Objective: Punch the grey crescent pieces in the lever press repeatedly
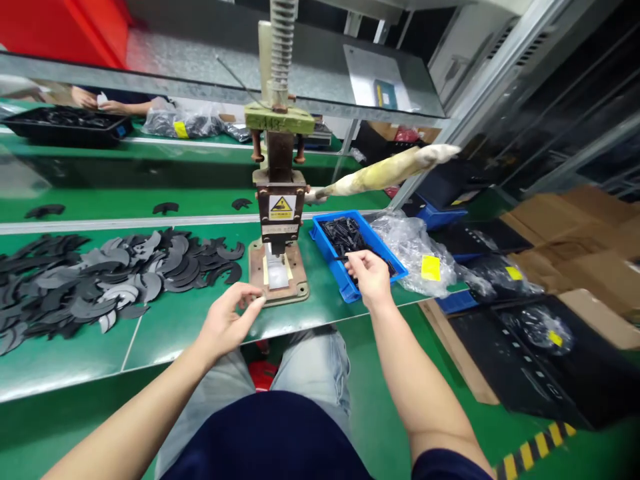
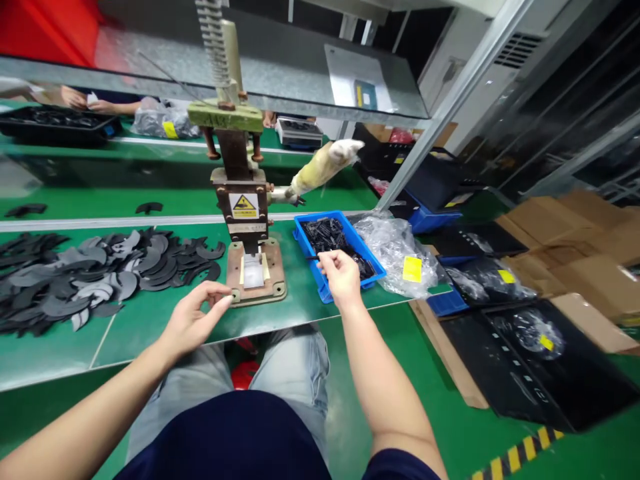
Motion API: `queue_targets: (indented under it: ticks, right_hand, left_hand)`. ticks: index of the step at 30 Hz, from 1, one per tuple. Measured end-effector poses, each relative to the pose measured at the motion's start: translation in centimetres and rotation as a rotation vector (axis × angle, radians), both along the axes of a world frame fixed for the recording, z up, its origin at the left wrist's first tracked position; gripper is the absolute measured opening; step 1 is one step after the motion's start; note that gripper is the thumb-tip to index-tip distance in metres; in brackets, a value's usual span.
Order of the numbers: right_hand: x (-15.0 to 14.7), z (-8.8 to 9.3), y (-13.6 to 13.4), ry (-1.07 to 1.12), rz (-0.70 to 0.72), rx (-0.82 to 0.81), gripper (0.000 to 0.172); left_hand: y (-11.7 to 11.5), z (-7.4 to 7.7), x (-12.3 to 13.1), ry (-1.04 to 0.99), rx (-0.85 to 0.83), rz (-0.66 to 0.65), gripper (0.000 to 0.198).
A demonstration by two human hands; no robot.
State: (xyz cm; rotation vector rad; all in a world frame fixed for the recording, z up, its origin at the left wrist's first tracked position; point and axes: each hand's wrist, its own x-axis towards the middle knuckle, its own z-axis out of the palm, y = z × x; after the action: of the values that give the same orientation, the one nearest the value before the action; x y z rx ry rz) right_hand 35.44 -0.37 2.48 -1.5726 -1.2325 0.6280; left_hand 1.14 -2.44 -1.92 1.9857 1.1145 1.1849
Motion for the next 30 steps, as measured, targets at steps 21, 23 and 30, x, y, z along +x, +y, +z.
queue_targets:
  ticks: [21, 23, 30]
  right_hand:
    - [-12.9, -4.5, -5.2, 0.574, 0.3, -0.14, 0.04]
    - [-13.0, -4.5, -5.1, 0.572, 0.294, -0.141, 0.04]
    - [-12.9, -4.8, -4.9, 0.546, 0.286, -0.158, 0.038]
  left_hand:
    - [-1.6, 1.4, 2.4, -0.022, -0.043, -0.146, 0.021]
    - [-1.6, 1.3, 2.4, -0.031, -0.057, -0.148, 0.02]
    - [-1.3, 0.9, 2.0, -0.02, -0.066, -0.141, 0.021]
